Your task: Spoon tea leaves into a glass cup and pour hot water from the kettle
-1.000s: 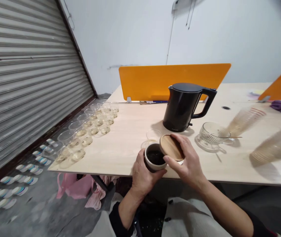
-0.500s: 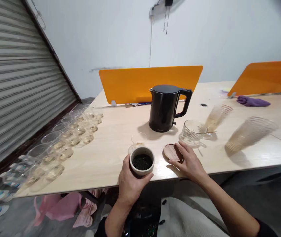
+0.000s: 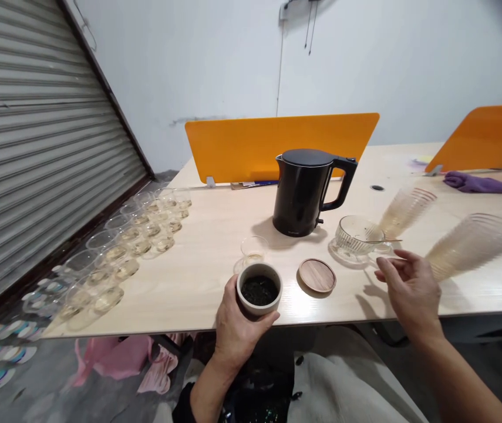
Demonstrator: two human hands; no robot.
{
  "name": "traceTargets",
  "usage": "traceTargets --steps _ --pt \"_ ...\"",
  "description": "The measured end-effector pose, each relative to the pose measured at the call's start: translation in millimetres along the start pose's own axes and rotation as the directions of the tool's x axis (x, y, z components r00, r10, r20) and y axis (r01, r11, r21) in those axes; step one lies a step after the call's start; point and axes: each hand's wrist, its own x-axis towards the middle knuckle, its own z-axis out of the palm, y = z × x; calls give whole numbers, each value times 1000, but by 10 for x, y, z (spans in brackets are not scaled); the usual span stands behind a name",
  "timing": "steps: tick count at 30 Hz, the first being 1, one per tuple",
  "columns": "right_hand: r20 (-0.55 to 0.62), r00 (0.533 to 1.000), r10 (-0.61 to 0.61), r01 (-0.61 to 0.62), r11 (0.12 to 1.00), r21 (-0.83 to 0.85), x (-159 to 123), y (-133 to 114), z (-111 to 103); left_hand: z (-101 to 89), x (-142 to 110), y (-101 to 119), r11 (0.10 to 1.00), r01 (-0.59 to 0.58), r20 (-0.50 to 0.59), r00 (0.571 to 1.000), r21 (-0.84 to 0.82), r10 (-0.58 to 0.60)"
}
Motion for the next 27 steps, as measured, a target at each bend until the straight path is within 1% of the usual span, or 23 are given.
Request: traceTargets --steps 4,9,12,17,19,20,22,23,24,25,26,27 --pt "23 999 38 -39 999 35 -21 68 47 9 1 -12 1000 14 10 1000 -8 -14" --pt "62 997 44 -48 997 65 -95 87 94 14 7 -10 1000 13 2 1000 -15 -13" --pt "102 995 14 -21 997 71 -147 -10 147 13 16 2 1000 -12 0 1000 -23 12" --pt "167 978 -128 115 990 86 -110 -332 371 26 25 16 999 -17 0 1000 -28 17" --pt "225 956 -188 176 982 76 -67 -434 482 31 25 19 1000 -10 4 1000 -29 11" --pt "282 934 -220 215 975 47 -51 -466 528 33 25 20 1000 -4 8 1000 -28 4" --pt "395 872 -288 329 944 -37 -43 -494 578 34 23 22 1000 4 17 1000 -26 -4" --pt "414 850 -325 390 917 -80 -50 -493 575 33 22 22 1000 6 19 1000 -24 -5" --pt "386 847 -365 440 889 -126 -60 -489 552 34 20 21 1000 9 17 1000 -22 -8" --pt "305 861 -407 470 865 -175 -70 -481 508 34 19 18 1000 14 16 1000 -20 -13" --pt "180 879 -442 474 852 -222 -76 -472 445 36 17 13 1000 21 18 1000 -18 -21" --pt "40 888 -458 452 855 -253 -74 -462 369 37 15 7 999 29 22 999 -16 -29"
